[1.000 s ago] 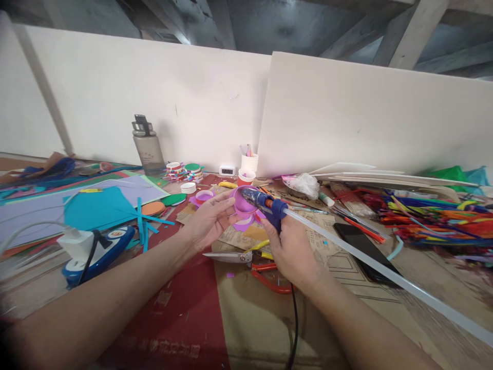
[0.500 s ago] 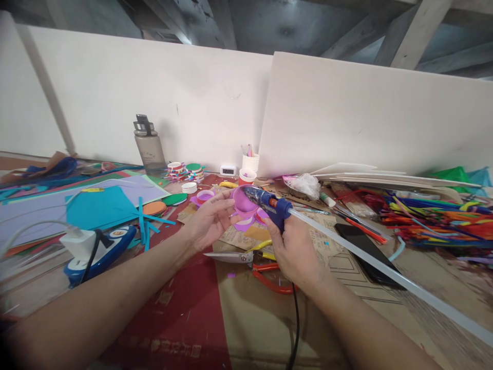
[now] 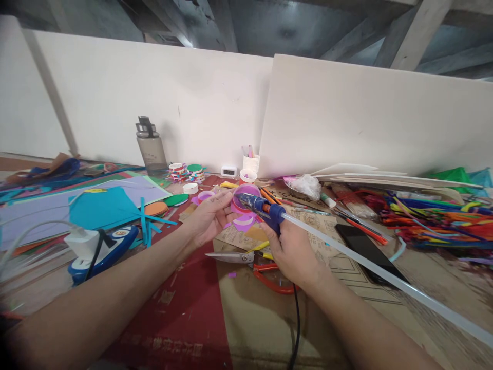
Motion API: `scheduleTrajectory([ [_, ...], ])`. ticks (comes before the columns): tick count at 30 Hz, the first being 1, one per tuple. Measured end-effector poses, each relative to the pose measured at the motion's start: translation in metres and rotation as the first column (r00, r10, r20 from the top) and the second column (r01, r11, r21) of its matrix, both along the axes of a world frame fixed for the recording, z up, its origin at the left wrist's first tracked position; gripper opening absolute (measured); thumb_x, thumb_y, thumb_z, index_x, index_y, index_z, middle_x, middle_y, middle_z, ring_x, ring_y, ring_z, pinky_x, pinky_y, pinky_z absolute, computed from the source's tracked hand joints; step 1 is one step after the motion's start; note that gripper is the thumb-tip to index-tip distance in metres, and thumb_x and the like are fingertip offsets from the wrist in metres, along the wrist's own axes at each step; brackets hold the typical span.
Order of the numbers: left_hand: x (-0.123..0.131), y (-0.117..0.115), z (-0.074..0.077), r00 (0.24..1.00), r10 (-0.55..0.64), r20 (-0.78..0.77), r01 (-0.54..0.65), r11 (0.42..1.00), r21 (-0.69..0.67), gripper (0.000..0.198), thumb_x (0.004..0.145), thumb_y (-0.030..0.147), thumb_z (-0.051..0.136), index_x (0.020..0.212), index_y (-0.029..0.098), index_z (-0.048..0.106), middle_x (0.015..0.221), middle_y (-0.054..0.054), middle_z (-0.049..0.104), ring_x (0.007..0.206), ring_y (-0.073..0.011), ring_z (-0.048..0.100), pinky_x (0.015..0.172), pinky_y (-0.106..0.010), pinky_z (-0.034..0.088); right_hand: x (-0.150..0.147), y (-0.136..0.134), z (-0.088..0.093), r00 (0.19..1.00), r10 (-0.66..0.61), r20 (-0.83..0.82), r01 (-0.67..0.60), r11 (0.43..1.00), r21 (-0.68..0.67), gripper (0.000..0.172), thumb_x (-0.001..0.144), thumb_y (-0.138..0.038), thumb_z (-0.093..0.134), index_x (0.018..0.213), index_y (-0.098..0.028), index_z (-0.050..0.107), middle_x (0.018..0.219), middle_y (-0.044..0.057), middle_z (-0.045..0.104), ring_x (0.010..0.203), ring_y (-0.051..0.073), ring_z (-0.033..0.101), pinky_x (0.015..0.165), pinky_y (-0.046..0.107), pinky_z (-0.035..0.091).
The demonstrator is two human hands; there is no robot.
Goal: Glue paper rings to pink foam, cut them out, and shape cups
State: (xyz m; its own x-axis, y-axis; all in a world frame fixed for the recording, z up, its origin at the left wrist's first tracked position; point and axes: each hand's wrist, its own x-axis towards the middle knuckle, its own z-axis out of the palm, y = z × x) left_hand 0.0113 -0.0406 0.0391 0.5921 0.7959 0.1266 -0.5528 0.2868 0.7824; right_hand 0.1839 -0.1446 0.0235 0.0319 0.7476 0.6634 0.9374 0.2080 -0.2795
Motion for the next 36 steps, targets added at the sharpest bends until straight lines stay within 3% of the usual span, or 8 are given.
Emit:
scheduleTrajectory([
  [4, -0.0005, 0.0003, 0.0004, 1.0, -0.001, -0.025, 0.001, 1.0, 0.004, 0.015, 0.082, 0.022, 0.063, 0.092, 0.012, 0.066, 0.084, -0.008, 0.071, 0.069, -0.0127, 0.067, 0.062, -0.021, 0.054, 0.0, 0.0001, 0.0002, 1.0, 0.022, 0.012, -0.022, 1.0, 0.001, 0.037, 0.09, -0.044, 0.039, 0.107, -0.019, 0.061, 0.101, 0.013, 0.068, 0.096, 0.03, 0.063, 0.08, 0.043, 0.05],
  [10, 0.001, -0.0033, 0.0011, 0.999, 0.015, -0.032, -0.014, 1.0, 0.003, 0.015, 0.079, 0.018, 0.066, 0.093, 0.013, 0.066, 0.082, -0.006, 0.072, 0.068, -0.0131, 0.068, 0.063, -0.022, 0.055, -0.001, 0.0005, 0.0023, 0.998, -0.019, -0.054, 0.018, 1.0, -0.021, 0.04, 0.089, -0.046, 0.039, 0.099, -0.015, 0.062, 0.09, 0.016, 0.068, 0.088, 0.032, 0.063, 0.074, 0.044, 0.049],
  [21, 0.0029, -0.0051, -0.0003, 1.0, 0.0, 0.01, 0.0, 1.0, -0.011, 0.018, 0.076, 0.014, 0.067, 0.094, 0.014, 0.064, 0.078, -0.002, 0.066, 0.064, -0.011, 0.064, 0.063, -0.025, 0.056, -0.002, -0.0003, 0.0048, 0.995, -0.021, -0.099, 0.024, 0.999, 0.028, 0.04, 0.089, -0.045, 0.04, 0.112, -0.017, 0.058, 0.101, 0.016, 0.067, 0.097, 0.032, 0.062, 0.082, 0.046, 0.048],
  [28, 0.0024, -0.0079, -0.0001, 1.0, 0.018, 0.021, -0.018, 1.0, -0.014, 0.015, 0.076, 0.012, 0.066, 0.091, 0.015, 0.063, 0.08, -0.001, 0.063, 0.067, -0.0102, 0.062, 0.067, -0.027, 0.056, -0.0008, -0.0007, 0.0049, 0.996, -0.058, -0.073, 0.064, 0.996, 0.068, 0.041, 0.09, -0.045, 0.039, 0.109, -0.016, 0.059, 0.09, 0.015, 0.068, 0.088, 0.032, 0.063, 0.075, 0.045, 0.05],
  [32, 0.0026, -0.0089, 0.0002, 0.999, -0.015, 0.031, 0.015, 1.0, 0.003, 0.016, 0.077, 0.011, 0.065, 0.093, 0.014, 0.062, 0.083, -0.002, 0.064, 0.072, -0.0117, 0.063, 0.071, -0.03, 0.056, -0.0005, -0.0001, 0.0046, 0.996, -0.045, -0.073, 0.054, 0.991, 0.122, 0.042, 0.089, -0.043, 0.042, 0.117, -0.016, 0.056, 0.098, 0.015, 0.068, 0.091, 0.031, 0.064, 0.077, 0.044, 0.05],
  [36, 0.0016, -0.0083, -0.0001, 0.999, -0.035, 0.039, 0.035, 0.999, 0.005, 0.019, 0.075, 0.008, 0.067, 0.091, 0.014, 0.061, 0.087, -0.003, 0.065, 0.08, -0.0137, 0.065, 0.079, -0.033, 0.054, -0.001, 0.0008, 0.0044, 0.996, -0.034, -0.078, 0.041, 0.995, 0.086, 0.04, 0.089, -0.043, 0.042, 0.114, -0.016, 0.058, 0.095, 0.014, 0.069, 0.089, 0.031, 0.064, 0.076, 0.044, 0.05],
])
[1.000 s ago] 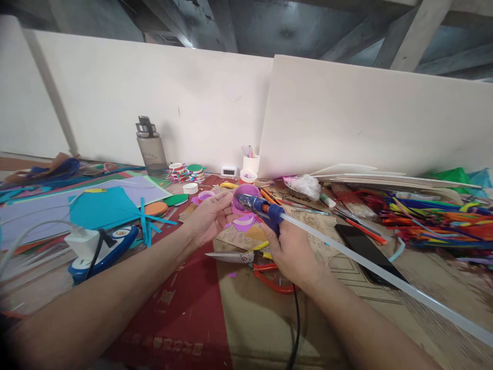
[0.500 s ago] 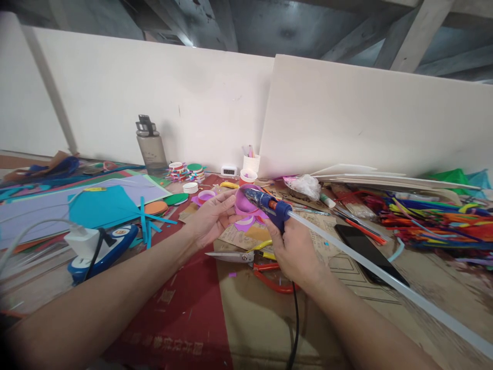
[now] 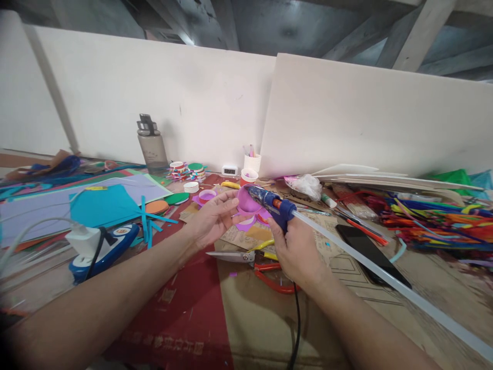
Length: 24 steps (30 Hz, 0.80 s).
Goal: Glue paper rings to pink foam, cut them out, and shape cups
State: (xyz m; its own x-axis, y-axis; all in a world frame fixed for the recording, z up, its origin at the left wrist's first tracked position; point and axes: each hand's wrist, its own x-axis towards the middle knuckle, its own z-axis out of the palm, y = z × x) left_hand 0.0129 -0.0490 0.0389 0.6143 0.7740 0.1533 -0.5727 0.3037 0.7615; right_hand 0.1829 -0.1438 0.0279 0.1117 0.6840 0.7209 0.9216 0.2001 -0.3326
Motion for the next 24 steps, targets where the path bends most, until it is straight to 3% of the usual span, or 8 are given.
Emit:
scheduleTrajectory([
  [8, -0.0009, 0.0053, -0.0007, 0.997, 0.026, -0.075, -0.028, 0.999, -0.021, 0.014, 0.078, 0.02, 0.067, 0.089, 0.014, 0.06, 0.083, -0.003, 0.067, 0.07, -0.0115, 0.064, 0.067, -0.025, 0.053, -0.0012, -0.0001, -0.0019, 1.0, 0.019, 0.024, -0.019, 1.0, -0.02, 0.036, 0.089, -0.045, 0.042, 0.103, -0.018, 0.062, 0.093, 0.013, 0.069, 0.088, 0.03, 0.064, 0.075, 0.042, 0.05],
  [14, -0.0001, 0.0066, -0.0021, 0.995, 0.038, -0.094, -0.037, 0.999, 0.015, 0.027, 0.074, 0.018, 0.071, 0.1, 0.015, 0.064, 0.086, -0.004, 0.069, 0.071, -0.0123, 0.065, 0.067, -0.025, 0.053, -0.0005, -0.0001, -0.0017, 0.999, 0.049, 0.009, -0.048, 0.998, -0.048, 0.04, 0.09, -0.045, 0.039, 0.105, -0.016, 0.062, 0.097, 0.014, 0.069, 0.091, 0.03, 0.063, 0.078, 0.043, 0.049],
  [24, -0.0002, 0.0052, -0.0004, 0.993, 0.069, -0.094, -0.07, 0.997, -0.007, 0.026, 0.073, 0.015, 0.071, 0.098, 0.014, 0.066, 0.086, -0.005, 0.07, 0.074, -0.0147, 0.067, 0.069, -0.027, 0.055, 0.002, -0.0007, -0.005, 0.999, 0.052, -0.008, -0.053, 0.998, -0.042, 0.038, 0.09, -0.045, 0.041, 0.106, -0.017, 0.061, 0.094, 0.013, 0.07, 0.087, 0.029, 0.063, 0.074, 0.042, 0.05],
])
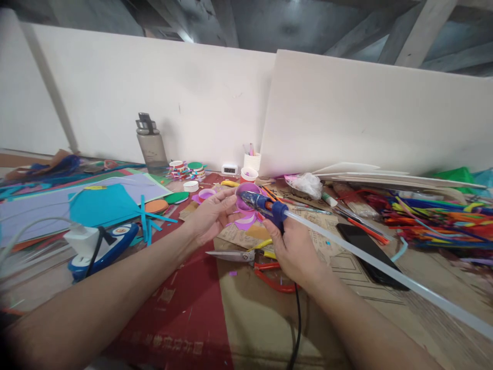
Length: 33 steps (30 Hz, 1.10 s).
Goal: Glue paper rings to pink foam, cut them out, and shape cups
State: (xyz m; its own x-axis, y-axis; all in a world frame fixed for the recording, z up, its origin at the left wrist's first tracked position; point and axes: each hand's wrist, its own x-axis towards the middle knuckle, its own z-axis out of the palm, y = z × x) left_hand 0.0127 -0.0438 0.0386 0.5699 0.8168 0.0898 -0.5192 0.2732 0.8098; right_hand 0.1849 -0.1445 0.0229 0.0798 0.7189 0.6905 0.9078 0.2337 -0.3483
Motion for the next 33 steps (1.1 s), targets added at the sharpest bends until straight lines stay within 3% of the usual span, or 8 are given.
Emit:
scheduleTrajectory([
  [7, 0.0012, -0.0036, 0.0011, 1.0, -0.004, -0.006, 0.004, 1.0, -0.006, 0.024, 0.072, 0.015, 0.072, 0.095, 0.013, 0.066, 0.083, -0.005, 0.07, 0.074, -0.0145, 0.067, 0.073, -0.029, 0.055, -0.0012, 0.0011, 0.0034, 1.0, 0.011, -0.026, -0.011, 1.0, 0.019, 0.038, 0.09, -0.045, 0.039, 0.108, -0.018, 0.06, 0.1, 0.014, 0.067, 0.094, 0.03, 0.062, 0.08, 0.045, 0.048],
  [17, 0.0022, -0.0062, 0.0008, 0.999, 0.003, 0.047, -0.002, 1.0, -0.027, 0.023, 0.071, 0.009, 0.071, 0.093, 0.014, 0.064, 0.072, 0.001, 0.066, 0.066, -0.0117, 0.064, 0.079, -0.036, 0.054, -0.0013, 0.0008, 0.0065, 0.999, -0.043, 0.025, 0.041, 0.996, 0.083, 0.04, 0.091, -0.043, 0.036, 0.108, -0.015, 0.059, 0.096, 0.016, 0.068, 0.092, 0.031, 0.063, 0.077, 0.044, 0.05],
  [22, 0.0005, -0.0063, 0.0018, 0.997, -0.024, 0.071, 0.026, 0.999, -0.031, 0.023, 0.069, 0.008, 0.073, 0.088, 0.015, 0.062, 0.079, -0.001, 0.068, 0.074, -0.0138, 0.066, 0.083, -0.04, 0.054, -0.0015, 0.0006, 0.0056, 0.999, -0.032, 0.017, 0.031, 0.999, 0.043, 0.041, 0.091, -0.045, 0.036, 0.109, -0.017, 0.06, 0.096, 0.016, 0.068, 0.093, 0.031, 0.063, 0.078, 0.045, 0.05],
  [27, -0.0003, -0.0045, 0.0036, 0.997, -0.052, 0.057, 0.054, 0.998, -0.041, 0.015, 0.075, 0.022, 0.07, 0.084, 0.013, 0.063, 0.083, -0.004, 0.069, 0.073, -0.0147, 0.066, 0.077, -0.035, 0.055, -0.0004, 0.0013, 0.0013, 1.0, -0.024, 0.006, 0.024, 1.0, 0.02, 0.041, 0.09, -0.047, 0.038, 0.109, -0.018, 0.061, 0.097, 0.015, 0.068, 0.092, 0.031, 0.063, 0.078, 0.046, 0.05],
  [33, 0.0009, -0.0033, 0.0042, 1.0, -0.019, 0.002, 0.019, 0.999, -0.031, 0.016, 0.075, 0.021, 0.071, 0.086, 0.012, 0.064, 0.077, -0.005, 0.069, 0.065, -0.0129, 0.066, 0.064, -0.025, 0.053, -0.0006, 0.0005, 0.0014, 0.998, -0.03, 0.061, 0.03, 1.0, -0.008, 0.042, 0.09, -0.046, 0.036, 0.103, -0.015, 0.062, 0.092, 0.016, 0.069, 0.087, 0.031, 0.064, 0.073, 0.044, 0.05],
])
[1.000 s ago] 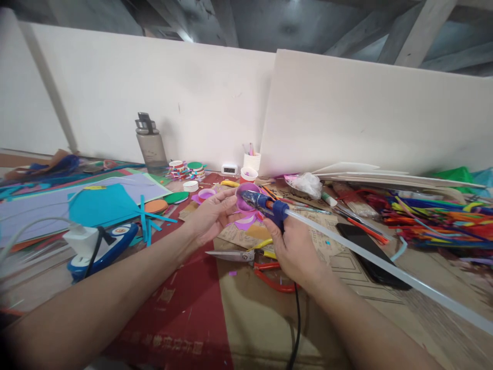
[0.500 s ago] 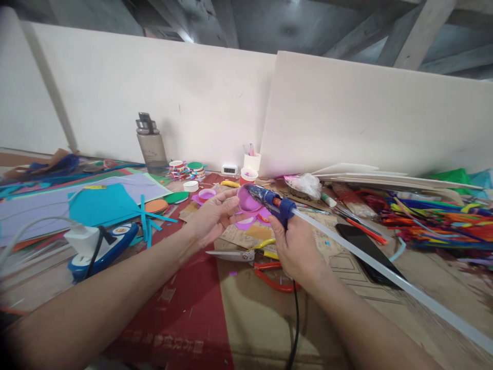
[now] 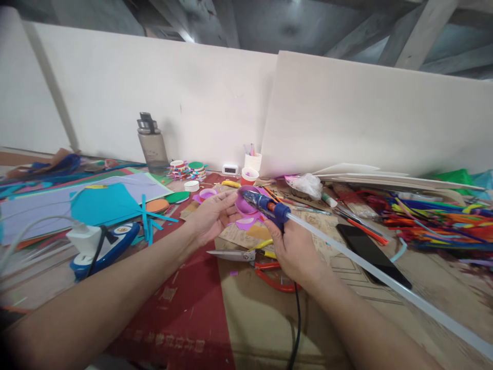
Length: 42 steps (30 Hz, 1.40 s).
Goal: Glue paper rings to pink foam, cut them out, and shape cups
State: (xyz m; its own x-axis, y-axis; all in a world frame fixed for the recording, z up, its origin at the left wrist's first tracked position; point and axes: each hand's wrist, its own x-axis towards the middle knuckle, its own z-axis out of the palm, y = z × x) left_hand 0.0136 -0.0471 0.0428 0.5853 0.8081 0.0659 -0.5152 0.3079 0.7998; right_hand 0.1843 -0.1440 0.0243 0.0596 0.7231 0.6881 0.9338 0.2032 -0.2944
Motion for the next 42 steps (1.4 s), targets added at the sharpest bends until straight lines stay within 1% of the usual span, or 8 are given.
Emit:
scheduleTrajectory([
  [10, 0.0005, 0.0007, -0.0019, 0.999, 0.032, 0.029, -0.032, 0.999, 0.001, 0.024, 0.068, 0.015, 0.075, 0.088, 0.013, 0.063, 0.078, -0.003, 0.069, 0.067, -0.0125, 0.066, 0.066, -0.025, 0.054, -0.0006, -0.0014, 0.0005, 0.999, 0.02, -0.026, -0.02, 1.0, 0.001, 0.042, 0.09, -0.048, 0.036, 0.102, -0.016, 0.061, 0.09, 0.015, 0.069, 0.087, 0.031, 0.064, 0.073, 0.044, 0.05],
  [18, 0.0008, 0.0002, -0.0024, 0.991, 0.13, 0.024, -0.13, 0.992, -0.007, 0.025, 0.064, 0.01, 0.077, 0.083, 0.014, 0.061, 0.069, 0.004, 0.063, 0.055, -0.0063, 0.06, 0.059, -0.021, 0.053, 0.0001, -0.0029, 0.0011, 1.0, 0.011, 0.004, -0.012, 0.999, 0.04, 0.041, 0.091, -0.047, 0.034, 0.101, -0.018, 0.061, 0.087, 0.014, 0.068, 0.086, 0.031, 0.063, 0.076, 0.046, 0.05],
  [24, 0.0011, -0.0003, -0.0021, 0.994, 0.1, 0.051, -0.1, 0.995, -0.021, 0.03, 0.064, 0.007, 0.076, 0.089, 0.015, 0.061, 0.069, 0.004, 0.063, 0.055, -0.0058, 0.058, 0.059, -0.021, 0.053, 0.0015, -0.0026, 0.0012, 0.999, 0.037, 0.011, -0.037, 0.998, 0.042, 0.041, 0.091, -0.044, 0.036, 0.113, -0.017, 0.058, 0.098, 0.015, 0.068, 0.094, 0.031, 0.063, 0.08, 0.045, 0.049],
  [27, 0.0015, 0.0005, -0.003, 0.995, 0.084, 0.051, -0.083, 0.996, -0.024, 0.031, 0.065, 0.007, 0.075, 0.093, 0.015, 0.063, 0.073, 0.002, 0.066, 0.06, -0.007, 0.061, 0.062, -0.021, 0.053, 0.0024, -0.002, 0.0009, 0.999, 0.043, 0.021, -0.044, 0.998, 0.036, 0.041, 0.091, -0.044, 0.036, 0.114, -0.017, 0.058, 0.098, 0.014, 0.068, 0.093, 0.031, 0.063, 0.08, 0.045, 0.049],
  [30, 0.0012, 0.0015, -0.0039, 0.996, 0.082, 0.04, -0.081, 0.996, -0.032, 0.031, 0.067, 0.008, 0.074, 0.096, 0.015, 0.064, 0.078, 0.0, 0.068, 0.065, -0.0087, 0.064, 0.064, -0.021, 0.053, 0.003, -0.0017, -0.0001, 0.999, 0.038, 0.022, -0.038, 0.999, 0.023, 0.04, 0.091, -0.043, 0.036, 0.111, -0.017, 0.059, 0.094, 0.014, 0.069, 0.09, 0.031, 0.064, 0.076, 0.045, 0.05],
  [35, -0.0004, 0.002, -0.0029, 0.992, 0.123, 0.018, -0.122, 0.992, -0.037, 0.028, 0.069, 0.008, 0.073, 0.095, 0.014, 0.065, 0.081, -0.002, 0.068, 0.066, -0.0088, 0.064, 0.066, -0.021, 0.052, 0.0039, -0.0002, -0.0013, 1.0, 0.021, 0.012, -0.021, 1.0, 0.009, 0.036, 0.091, -0.045, 0.037, 0.096, -0.018, 0.062, 0.082, 0.012, 0.069, 0.078, 0.029, 0.065, 0.067, 0.042, 0.051],
  [39, 0.0003, 0.001, -0.0015, 0.988, 0.151, 0.016, -0.15, 0.988, -0.034, 0.027, 0.069, 0.004, 0.071, 0.092, 0.014, 0.064, 0.078, 0.0, 0.066, 0.066, -0.0075, 0.063, 0.066, -0.02, 0.052, 0.0037, 0.0011, -0.0011, 0.999, 0.007, 0.034, -0.009, 0.999, 0.036, 0.035, 0.091, -0.043, 0.037, 0.095, -0.018, 0.061, 0.084, 0.014, 0.069, 0.081, 0.031, 0.065, 0.068, 0.043, 0.051],
  [42, 0.0008, -0.0004, -0.0015, 0.992, 0.123, 0.032, -0.123, 0.992, -0.013, 0.029, 0.067, 0.004, 0.072, 0.092, 0.015, 0.061, 0.077, 0.002, 0.065, 0.066, -0.0075, 0.062, 0.066, -0.021, 0.052, 0.0031, 0.0011, -0.0012, 1.0, 0.004, 0.028, -0.005, 1.0, 0.029, 0.035, 0.091, -0.043, 0.037, 0.094, -0.018, 0.061, 0.083, 0.014, 0.069, 0.081, 0.031, 0.065, 0.068, 0.043, 0.051],
])
